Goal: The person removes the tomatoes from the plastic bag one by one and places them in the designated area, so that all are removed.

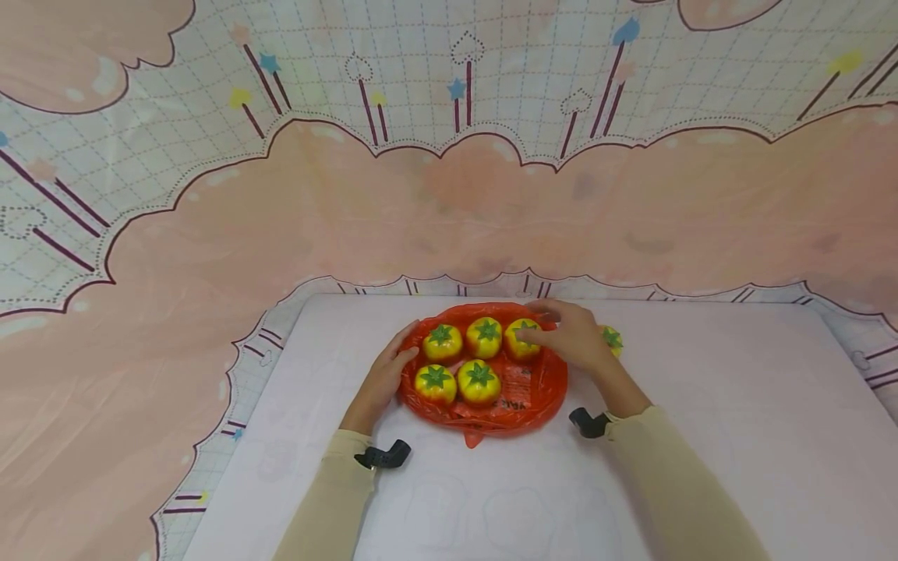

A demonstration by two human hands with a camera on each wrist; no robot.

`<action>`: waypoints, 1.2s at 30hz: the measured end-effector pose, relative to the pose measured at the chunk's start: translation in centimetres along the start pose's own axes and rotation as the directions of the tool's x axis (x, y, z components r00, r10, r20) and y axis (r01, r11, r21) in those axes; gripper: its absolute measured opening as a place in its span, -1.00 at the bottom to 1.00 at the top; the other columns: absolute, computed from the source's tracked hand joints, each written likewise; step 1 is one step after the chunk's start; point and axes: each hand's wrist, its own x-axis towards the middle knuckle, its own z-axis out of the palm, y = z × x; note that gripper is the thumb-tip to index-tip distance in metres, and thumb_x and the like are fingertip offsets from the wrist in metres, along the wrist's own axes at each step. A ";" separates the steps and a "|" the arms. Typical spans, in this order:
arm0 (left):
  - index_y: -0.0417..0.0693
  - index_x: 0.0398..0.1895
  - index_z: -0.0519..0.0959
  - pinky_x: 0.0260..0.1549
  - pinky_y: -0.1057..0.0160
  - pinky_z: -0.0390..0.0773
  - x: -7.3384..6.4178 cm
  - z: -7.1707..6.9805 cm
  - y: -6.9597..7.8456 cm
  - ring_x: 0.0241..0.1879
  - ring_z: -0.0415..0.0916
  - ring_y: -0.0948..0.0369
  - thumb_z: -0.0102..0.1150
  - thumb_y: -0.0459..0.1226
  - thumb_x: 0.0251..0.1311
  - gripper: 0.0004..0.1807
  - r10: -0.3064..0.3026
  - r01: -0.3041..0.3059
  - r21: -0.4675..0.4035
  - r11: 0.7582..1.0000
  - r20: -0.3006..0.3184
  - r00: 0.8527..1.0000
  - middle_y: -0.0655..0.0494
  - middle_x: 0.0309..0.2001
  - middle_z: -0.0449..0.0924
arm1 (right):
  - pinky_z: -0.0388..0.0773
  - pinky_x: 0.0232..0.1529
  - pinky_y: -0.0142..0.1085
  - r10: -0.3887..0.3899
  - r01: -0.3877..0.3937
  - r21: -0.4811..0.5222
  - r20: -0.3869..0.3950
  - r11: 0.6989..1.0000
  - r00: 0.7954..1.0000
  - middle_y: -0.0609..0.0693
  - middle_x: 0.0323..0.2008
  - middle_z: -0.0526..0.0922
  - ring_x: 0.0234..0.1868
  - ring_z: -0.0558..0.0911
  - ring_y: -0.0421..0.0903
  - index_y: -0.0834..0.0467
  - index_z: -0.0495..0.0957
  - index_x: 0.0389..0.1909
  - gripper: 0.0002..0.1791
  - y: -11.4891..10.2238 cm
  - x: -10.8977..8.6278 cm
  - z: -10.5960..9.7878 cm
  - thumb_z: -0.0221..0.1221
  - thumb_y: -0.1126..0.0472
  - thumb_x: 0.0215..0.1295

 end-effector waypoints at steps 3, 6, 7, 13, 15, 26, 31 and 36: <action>0.65 0.48 0.27 0.55 -0.27 0.00 0.0 0.0 0.0 0.62 0.00 0.08 -0.03 -0.03 0.51 -0.47 0.000 0.000 0.000 1.000 0.000 1.000 0.35 0.58 0.17 | 0.62 0.17 0.17 0.003 -0.003 -0.006 0.003 1.000 1.000 0.20 0.29 0.57 0.32 0.53 0.26 0.11 0.50 0.34 -0.23 -0.1 0.1 0.2 0.36 -0.24 0.23; 0.66 0.48 0.27 0.56 -0.25 0.02 0.0 0.0 0.1 0.62 0.00 0.09 -0.03 -0.02 0.51 -0.47 -0.007 0.007 0.006 1.000 -0.002 1.000 0.37 0.58 0.17 | 0.64 0.16 0.15 0.009 -0.009 -0.002 0.009 1.000 1.000 0.21 0.29 0.57 0.32 0.53 0.26 0.11 0.51 0.34 -0.25 -0.1 0.3 0.4 0.37 -0.21 0.22; 0.64 0.48 0.27 0.55 -0.25 0.01 0.0 0.0 0.1 0.62 0.00 0.09 -0.03 -0.03 0.51 -0.46 -0.005 0.005 0.006 1.000 -0.003 1.000 0.36 0.58 0.17 | 0.64 0.16 0.14 0.011 -0.011 0.000 0.009 1.000 1.000 0.21 0.29 0.57 0.32 0.53 0.26 0.11 0.51 0.33 -0.25 -0.2 0.3 0.4 0.38 -0.21 0.22; 0.62 0.49 0.27 0.55 -0.27 0.00 0.0 0.0 0.1 0.62 0.00 0.06 -0.03 -0.04 0.50 -0.46 -0.006 0.006 0.004 1.000 -0.007 1.000 0.33 0.58 0.17 | 0.62 0.18 0.16 0.028 -0.028 0.002 0.004 1.000 1.000 0.22 0.31 0.55 0.36 0.46 0.28 0.13 0.52 0.32 -0.26 0.0 0.8 0.9 0.38 -0.20 0.22; 0.64 0.48 0.27 0.55 -0.26 0.00 0.0 0.0 0.1 0.62 0.00 0.07 -0.03 -0.03 0.50 -0.47 -0.011 0.011 0.003 1.000 -0.005 1.000 0.35 0.58 0.17 | 0.61 0.19 0.17 0.036 -0.036 0.002 0.005 0.999 0.999 0.22 0.32 0.54 0.38 0.43 0.29 0.13 0.52 0.32 -0.27 0.0 0.9 1.1 0.38 -0.19 0.23; 0.70 0.45 0.28 0.56 -0.24 0.01 0.0 0.1 0.1 0.62 0.01 0.11 -0.03 -0.02 0.51 -0.48 -0.011 0.011 -0.001 1.000 -0.003 1.000 0.40 0.57 0.17 | 0.64 0.17 0.12 0.048 -0.048 0.001 0.001 0.999 0.999 0.23 0.29 0.56 0.33 0.49 0.29 0.16 0.54 0.30 -0.26 0.6 1.8 1.9 0.38 -0.20 0.21; 0.69 0.46 0.27 0.56 -0.23 0.02 0.0 0.1 0.1 0.62 0.01 0.12 -0.03 -0.01 0.51 -0.48 -0.011 0.011 0.006 1.000 -0.004 1.000 0.41 0.56 0.18 | 0.64 0.17 0.13 0.051 -0.051 -0.004 0.009 0.999 0.999 0.24 0.27 0.58 0.31 0.50 0.28 0.15 0.56 0.28 -0.28 0.6 1.9 2.1 0.38 -0.19 0.22; 0.67 0.47 0.27 0.56 -0.23 0.02 0.0 0.0 0.1 0.62 0.01 0.13 -0.03 -0.01 0.51 -0.47 -0.013 0.013 0.011 1.000 -0.003 1.000 0.43 0.56 0.18 | 0.63 0.19 0.13 0.056 -0.056 -0.006 0.019 0.998 0.998 0.24 0.26 0.59 0.29 0.51 0.26 0.12 0.58 0.27 -0.31 0.8 2.1 2.3 0.39 -0.17 0.21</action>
